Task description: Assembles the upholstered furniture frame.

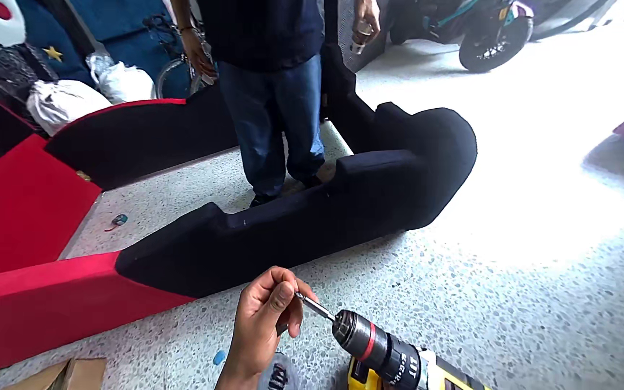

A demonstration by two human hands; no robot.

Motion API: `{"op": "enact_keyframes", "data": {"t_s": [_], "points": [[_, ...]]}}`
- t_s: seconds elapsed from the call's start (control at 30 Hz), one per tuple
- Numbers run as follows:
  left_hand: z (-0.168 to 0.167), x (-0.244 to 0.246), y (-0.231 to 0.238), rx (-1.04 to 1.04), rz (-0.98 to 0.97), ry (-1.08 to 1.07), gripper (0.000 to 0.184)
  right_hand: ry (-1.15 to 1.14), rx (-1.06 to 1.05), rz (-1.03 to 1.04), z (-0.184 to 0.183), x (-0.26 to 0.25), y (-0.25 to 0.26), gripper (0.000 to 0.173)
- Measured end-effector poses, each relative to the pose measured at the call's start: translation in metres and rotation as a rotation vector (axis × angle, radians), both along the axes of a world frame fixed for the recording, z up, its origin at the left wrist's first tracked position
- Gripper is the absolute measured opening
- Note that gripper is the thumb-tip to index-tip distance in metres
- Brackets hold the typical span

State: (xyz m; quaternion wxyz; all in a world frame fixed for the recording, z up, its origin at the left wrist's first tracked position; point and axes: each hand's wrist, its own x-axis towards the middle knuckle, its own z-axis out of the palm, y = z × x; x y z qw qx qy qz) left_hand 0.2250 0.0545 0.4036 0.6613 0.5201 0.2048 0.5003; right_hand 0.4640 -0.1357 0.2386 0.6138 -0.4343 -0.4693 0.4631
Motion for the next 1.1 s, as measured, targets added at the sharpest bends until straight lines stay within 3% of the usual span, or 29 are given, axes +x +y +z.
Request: {"op": "enact_keyframes", "data": {"t_s": [0.1, 0.17, 0.23, 0.27, 0.37, 0.57, 0.67, 0.9, 1.1], "points": [[-0.009, 0.024, 0.017, 0.003, -0.044, 0.048, 0.030, -0.005, 0.052, -0.034, -0.002, 0.016, 0.010, 0.022], [-0.015, 0.041, 0.031, 0.036, -0.056, 0.119, 0.029, -0.095, 0.075, -0.142, 0.022, 0.031, 0.027, 0.025], [-0.024, 0.062, 0.047, 0.089, -0.057, 0.233, 0.029, -0.063, -0.196, -0.302, 0.057, 0.045, 0.048, 0.024], [-0.033, 0.077, 0.056, 0.110, -0.058, 0.293, 0.028, -0.061, -0.230, -0.359, 0.046, 0.055, 0.055, 0.027], [-0.080, 0.135, 0.080, 0.083, -0.085, 0.366, 0.025, -0.200, -0.019, -0.361, -0.060, 0.096, 0.060, 0.044], [-0.235, 0.265, 0.100, -0.318, -0.165, 0.269, 0.028, -0.180, -0.179, -0.582, -0.217, 0.154, 0.083, 0.038], [-0.289, 0.305, 0.097, -0.529, -0.152, 0.156, 0.026, -0.249, -0.210, -0.674, -0.274, 0.166, 0.085, 0.042], [-0.345, 0.335, 0.106, -0.657, -0.106, 0.079, 0.027, -0.328, -0.241, -0.726, -0.311, 0.166, 0.087, 0.041], [-0.352, 0.338, 0.119, -0.670, -0.129, 0.089, 0.020, -0.372, -0.260, -0.713, -0.311, 0.168, 0.095, 0.042]]}}
